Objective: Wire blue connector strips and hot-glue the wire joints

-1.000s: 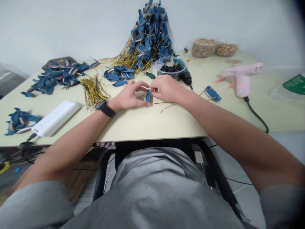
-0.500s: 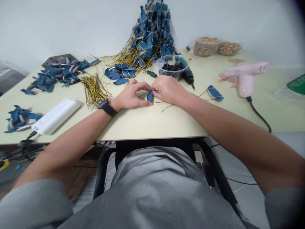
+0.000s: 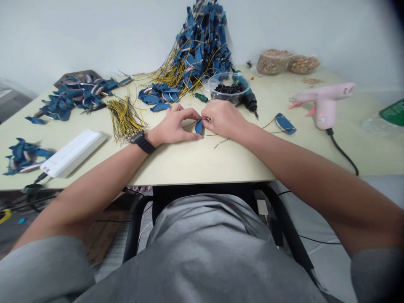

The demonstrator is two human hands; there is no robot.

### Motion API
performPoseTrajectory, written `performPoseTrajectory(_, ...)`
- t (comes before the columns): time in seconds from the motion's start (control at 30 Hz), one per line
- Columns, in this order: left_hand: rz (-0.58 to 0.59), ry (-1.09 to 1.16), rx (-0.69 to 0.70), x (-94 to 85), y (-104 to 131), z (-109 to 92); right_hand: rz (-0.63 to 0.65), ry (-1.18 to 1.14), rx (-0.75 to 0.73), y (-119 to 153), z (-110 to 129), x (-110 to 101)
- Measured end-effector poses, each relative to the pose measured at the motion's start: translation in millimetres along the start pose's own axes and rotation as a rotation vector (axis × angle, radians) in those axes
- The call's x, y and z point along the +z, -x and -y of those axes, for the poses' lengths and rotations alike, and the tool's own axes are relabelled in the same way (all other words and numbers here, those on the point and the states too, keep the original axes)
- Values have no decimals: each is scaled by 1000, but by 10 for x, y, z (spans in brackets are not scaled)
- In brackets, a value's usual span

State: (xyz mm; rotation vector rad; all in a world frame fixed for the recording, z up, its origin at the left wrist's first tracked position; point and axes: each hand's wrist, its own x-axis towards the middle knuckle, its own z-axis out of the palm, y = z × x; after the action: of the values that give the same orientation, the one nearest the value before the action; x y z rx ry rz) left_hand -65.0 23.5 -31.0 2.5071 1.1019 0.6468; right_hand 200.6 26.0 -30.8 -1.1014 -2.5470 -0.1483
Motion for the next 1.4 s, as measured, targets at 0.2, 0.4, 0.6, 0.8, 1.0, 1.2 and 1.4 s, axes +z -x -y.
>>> performPoseTrajectory(0.2, 35, 30, -22, -33, 1, -63, -23, -10, 21, 1, 9, 3)
performPoseTrajectory(0.4, 20, 22, 1, -17, 1, -37, 29, 29, 45, -2, 55, -32)
performPoseTrajectory(0.6, -8, 11, 14, 17, 4, 2, 49, 35, 31, 22, 95, -45)
performPoseTrajectory(0.8, -22, -7, -16, 10, 3, 3, 27, -92, 82, 11, 40, -109)
performPoseTrajectory(1.0, -22, -7, -16, 15, 4, 9, 14, -246, 207, -28, 8, -161)
performPoseTrajectory(1.2, -16, -12, -10, 23, -2, 22, -7, -364, 240, -31, -27, -152)
performPoseTrajectory(1.4, 11, 13, -2, 7, -10, -19, 3, -383, 214, -2, -58, -169)
